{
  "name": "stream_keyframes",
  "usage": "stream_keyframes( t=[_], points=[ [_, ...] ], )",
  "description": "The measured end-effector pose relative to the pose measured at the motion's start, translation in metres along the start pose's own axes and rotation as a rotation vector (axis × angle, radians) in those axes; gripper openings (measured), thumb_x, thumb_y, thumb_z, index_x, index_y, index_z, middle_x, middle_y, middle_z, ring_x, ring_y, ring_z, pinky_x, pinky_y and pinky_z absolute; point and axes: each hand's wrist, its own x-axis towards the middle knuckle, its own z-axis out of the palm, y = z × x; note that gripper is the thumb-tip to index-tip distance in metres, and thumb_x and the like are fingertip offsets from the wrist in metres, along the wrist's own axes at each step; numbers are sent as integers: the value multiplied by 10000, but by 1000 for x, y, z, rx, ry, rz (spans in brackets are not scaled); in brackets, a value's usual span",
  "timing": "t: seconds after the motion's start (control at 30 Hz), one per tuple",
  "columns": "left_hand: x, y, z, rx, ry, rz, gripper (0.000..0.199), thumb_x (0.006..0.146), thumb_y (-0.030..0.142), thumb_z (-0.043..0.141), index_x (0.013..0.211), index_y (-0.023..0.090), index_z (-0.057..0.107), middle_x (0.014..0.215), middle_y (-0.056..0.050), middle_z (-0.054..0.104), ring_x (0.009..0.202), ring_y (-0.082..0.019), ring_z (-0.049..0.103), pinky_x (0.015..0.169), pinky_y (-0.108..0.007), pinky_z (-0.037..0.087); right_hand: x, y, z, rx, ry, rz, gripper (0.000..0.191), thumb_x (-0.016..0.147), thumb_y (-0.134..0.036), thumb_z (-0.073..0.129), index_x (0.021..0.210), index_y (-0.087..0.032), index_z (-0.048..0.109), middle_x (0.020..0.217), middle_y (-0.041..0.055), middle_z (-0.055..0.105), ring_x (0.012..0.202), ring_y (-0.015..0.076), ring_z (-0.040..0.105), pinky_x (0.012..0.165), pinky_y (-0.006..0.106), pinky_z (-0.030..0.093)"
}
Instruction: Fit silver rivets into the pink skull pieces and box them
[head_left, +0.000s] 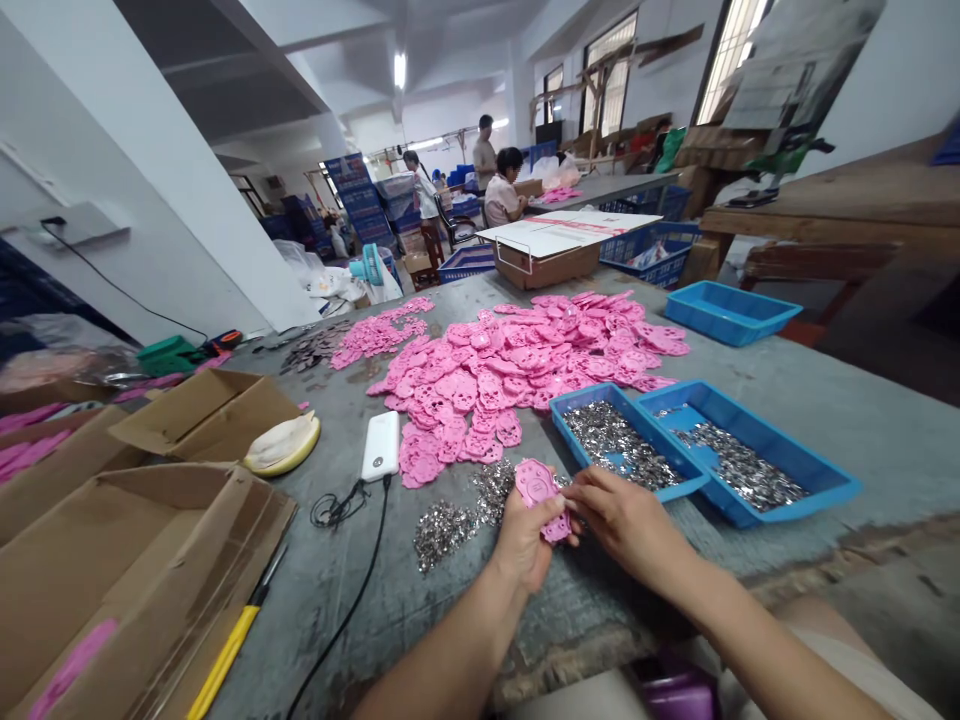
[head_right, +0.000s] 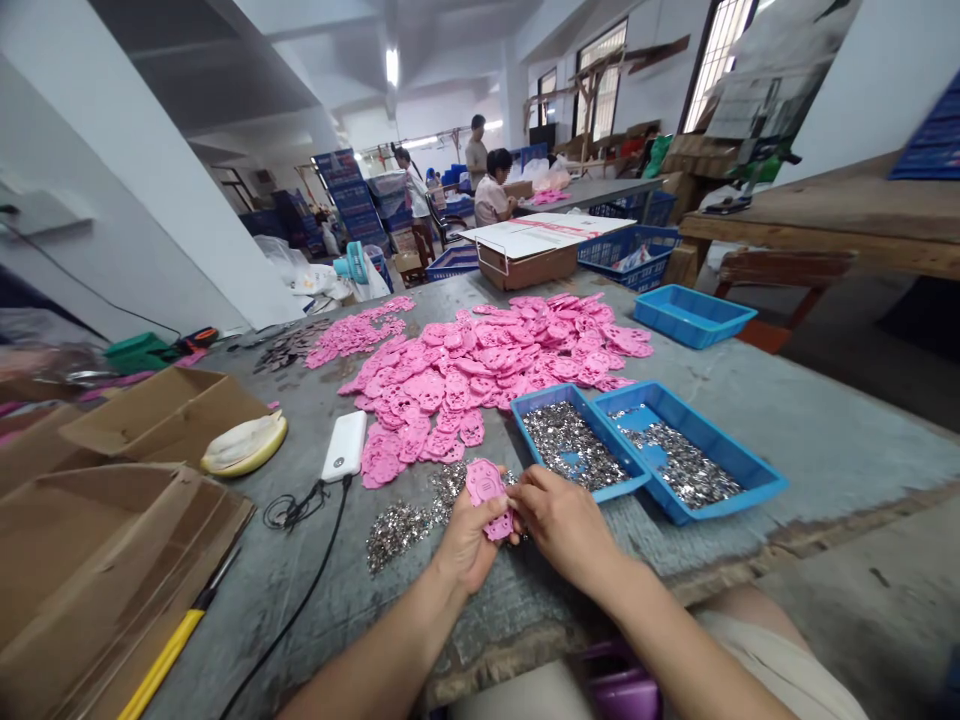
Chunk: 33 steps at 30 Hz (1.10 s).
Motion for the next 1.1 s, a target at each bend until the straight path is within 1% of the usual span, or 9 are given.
stream_keyframes(
  t=[0.13,0.27,0.33,0.43,0.5,0.67,0.8,0.97,1.1],
  points=[
    [1,2,1,-33,20,-2,729,426,309,871,1017,155,472,597,28,591,435,-109,535,359,-185,394,-3,-5,10,187,67,82,283,901,-253,438,954,-256,716,848,62,634,728,178,648,637,295,530],
    [1,3,1,-46,55,23,756,404,262,863,1052,154,488,657,23,609,468,-107,548,365,-188,408,-3,-8,16,286,163,144,209,865,-253,487,897,-239,693,849,56,636,771,189,651,676,308,529],
    [0,3,1,-38,53,43,729,411,256,855,1042,155,504,672,20,613,480,-102,550,377,-185,408,-2,-9,16,298,205,157,158,855,-253,506,821,-227,658,820,48,641,756,190,643,664,307,517],
    [-1,4,3,5,56,91,707,422,262,853,1036,150,521,663,19,615,484,-96,540,401,-183,398,0,-9,16,306,253,120,185,862,-259,514,697,-220,587,747,32,628,678,173,617,609,285,491],
    [-2,4,4,36,74,122,707,428,271,851,1043,138,529,657,15,619,490,-99,537,417,-189,397,0,-8,16,302,282,68,213,874,-256,509,675,-217,572,735,31,624,671,165,614,602,272,485],
    [-2,4,5,119,123,155,649,443,231,827,1039,129,591,675,10,632,539,-105,549,498,-213,423,-1,-9,18,210,284,11,198,901,-246,484,749,-219,607,778,47,630,706,172,623,613,275,492],
    [-1,0,3,206,154,209,559,496,195,785,1029,131,631,684,12,631,541,-91,526,526,-217,420,-3,-9,22,173,312,42,168,900,-254,488,770,-218,589,784,41,627,711,179,623,621,287,485],
    [0,-2,0,221,152,261,519,547,178,744,1050,138,622,666,30,611,527,-81,499,519,-211,416,0,-10,23,231,305,133,171,873,-269,536,710,-218,545,706,5,589,602,158,568,564,277,425],
    [2,-3,-3,237,166,295,498,533,163,743,1021,153,641,702,27,622,577,-85,521,549,-201,438,3,-11,24,350,291,163,238,865,-310,553,650,-217,513,697,11,575,649,164,558,612,282,427]
  ],
)
